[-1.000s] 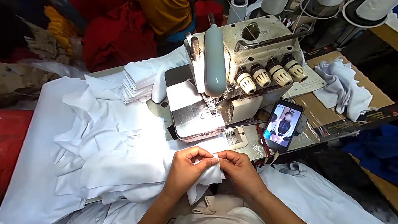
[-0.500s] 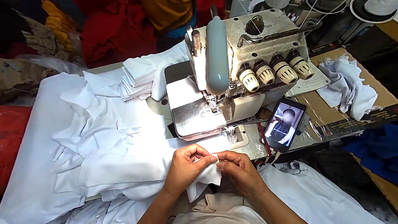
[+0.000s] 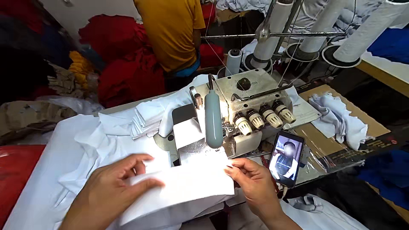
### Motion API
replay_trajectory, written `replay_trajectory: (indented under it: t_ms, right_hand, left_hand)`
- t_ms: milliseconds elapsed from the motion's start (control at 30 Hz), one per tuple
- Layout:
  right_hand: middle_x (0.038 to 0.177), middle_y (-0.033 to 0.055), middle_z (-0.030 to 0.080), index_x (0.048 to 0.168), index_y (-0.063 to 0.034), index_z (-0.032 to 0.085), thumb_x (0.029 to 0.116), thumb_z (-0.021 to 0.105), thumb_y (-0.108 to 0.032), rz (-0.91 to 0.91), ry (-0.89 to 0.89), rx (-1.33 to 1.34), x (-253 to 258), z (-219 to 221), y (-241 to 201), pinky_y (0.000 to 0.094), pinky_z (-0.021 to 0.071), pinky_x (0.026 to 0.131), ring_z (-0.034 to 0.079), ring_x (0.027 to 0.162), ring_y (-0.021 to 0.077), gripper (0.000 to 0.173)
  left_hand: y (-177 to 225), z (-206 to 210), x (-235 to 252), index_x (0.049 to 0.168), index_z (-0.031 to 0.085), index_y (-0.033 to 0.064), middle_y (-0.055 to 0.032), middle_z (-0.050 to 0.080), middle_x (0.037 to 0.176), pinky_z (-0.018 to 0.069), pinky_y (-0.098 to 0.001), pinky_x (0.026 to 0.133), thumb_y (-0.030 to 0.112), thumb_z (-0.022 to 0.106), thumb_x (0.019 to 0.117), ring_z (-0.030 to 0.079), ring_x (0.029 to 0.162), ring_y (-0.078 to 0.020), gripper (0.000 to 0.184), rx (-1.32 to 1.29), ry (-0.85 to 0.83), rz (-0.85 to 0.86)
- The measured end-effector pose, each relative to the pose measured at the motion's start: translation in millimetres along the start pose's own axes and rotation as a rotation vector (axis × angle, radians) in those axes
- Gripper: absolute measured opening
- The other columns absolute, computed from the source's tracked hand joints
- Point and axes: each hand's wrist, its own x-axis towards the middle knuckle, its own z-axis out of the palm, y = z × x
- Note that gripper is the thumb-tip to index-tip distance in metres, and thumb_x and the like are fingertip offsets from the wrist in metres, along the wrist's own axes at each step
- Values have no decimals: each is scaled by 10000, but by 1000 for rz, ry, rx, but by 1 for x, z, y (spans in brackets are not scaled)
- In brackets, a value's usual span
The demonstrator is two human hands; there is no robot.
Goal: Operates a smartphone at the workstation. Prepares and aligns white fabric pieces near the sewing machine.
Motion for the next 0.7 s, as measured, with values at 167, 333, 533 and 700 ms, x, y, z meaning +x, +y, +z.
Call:
replay_trajectory:
  t_ms: [167, 333, 533, 700]
  right_hand:
    - [646, -11, 659, 1004, -56, 539, 885, 682, 13, 234, 75, -24, 13, 9, 6, 202, 532, 559, 635, 569, 47, 198]
    - [591, 29, 635, 966, -42, 505, 910, 690, 15, 353, 76, -64, 22, 8, -7, 244, 547, 429, 634, 461, 106, 201]
    - [513, -37, 506, 895, -86, 563, 894, 707, -54, 204, 69, -332, 33, 8, -2, 197, 475, 383, 536, 396, 44, 147]
    - [746, 10, 666, 1015, -49, 730, 999, 628, -205, -528, -71, -585, 12, -11, 29, 168, 509, 585, 595, 637, 22, 187]
  left_hand:
    - [53, 86, -12, 1221, 693, 109, -100, 710, 1213, 494, -338, 1059, 372, 533, 1069, 650, 1191, -188, 344, 84, 77, 384]
    - [43, 129, -17, 1333, 677, 159, -30, 700, 1328, 426, -347, 1119, 459, 427, 1088, 629, 1256, -147, 462, 141, 52, 417]
    - [36, 123, -3, 1291, 711, 173, -25, 753, 1196, 500, -334, 934, 523, 457, 1054, 695, 1054, -156, 493, 186, 62, 415]
    - [41, 128, -5, 1295, 711, 162, -24, 756, 1196, 499, -328, 936, 493, 458, 1063, 695, 1072, -158, 477, 205, 74, 385]
